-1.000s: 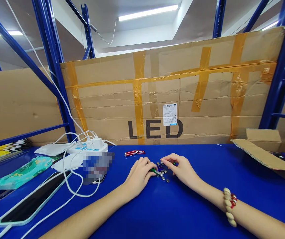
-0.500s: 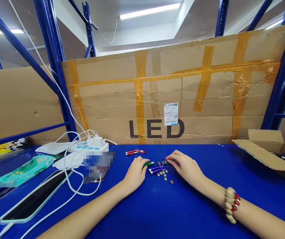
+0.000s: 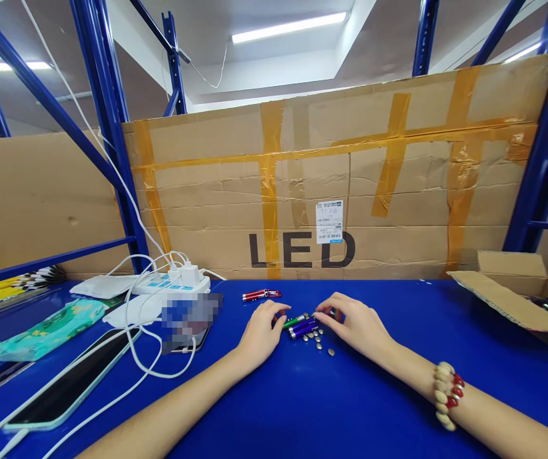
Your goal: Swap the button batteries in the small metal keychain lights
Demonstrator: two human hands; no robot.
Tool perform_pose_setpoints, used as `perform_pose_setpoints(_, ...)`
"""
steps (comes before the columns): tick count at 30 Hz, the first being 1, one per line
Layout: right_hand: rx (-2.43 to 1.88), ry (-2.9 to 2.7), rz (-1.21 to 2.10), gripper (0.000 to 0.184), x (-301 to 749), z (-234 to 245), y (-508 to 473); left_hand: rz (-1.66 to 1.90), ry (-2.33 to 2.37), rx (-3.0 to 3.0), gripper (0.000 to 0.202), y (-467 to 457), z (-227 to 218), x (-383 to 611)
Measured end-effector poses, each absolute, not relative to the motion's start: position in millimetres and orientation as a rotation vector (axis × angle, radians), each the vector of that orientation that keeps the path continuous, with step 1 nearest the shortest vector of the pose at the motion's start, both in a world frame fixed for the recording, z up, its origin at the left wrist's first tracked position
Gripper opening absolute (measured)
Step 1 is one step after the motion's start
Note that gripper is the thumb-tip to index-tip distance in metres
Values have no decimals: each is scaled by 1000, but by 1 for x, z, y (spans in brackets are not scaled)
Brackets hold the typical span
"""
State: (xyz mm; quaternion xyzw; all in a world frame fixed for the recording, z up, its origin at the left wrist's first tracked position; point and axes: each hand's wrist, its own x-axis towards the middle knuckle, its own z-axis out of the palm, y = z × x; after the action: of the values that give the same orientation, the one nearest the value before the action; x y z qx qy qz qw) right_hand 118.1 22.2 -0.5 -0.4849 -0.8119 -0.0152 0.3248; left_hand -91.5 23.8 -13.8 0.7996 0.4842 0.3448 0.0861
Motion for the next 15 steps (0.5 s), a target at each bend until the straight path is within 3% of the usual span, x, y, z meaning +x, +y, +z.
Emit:
perform_pose_setpoints(5,-932,-2438,56,48,112,4,7,919,1847,2433,31,34,-12,-107)
perform_pose_setpoints(9,-808,-2563,53,48,109,6,-2,652,2062,2385,35,37,-11,-114)
perform_pose_setpoints(15,-792,-2505,9,42,108,5,-1,584,2137,2404,35,38,-13,-116)
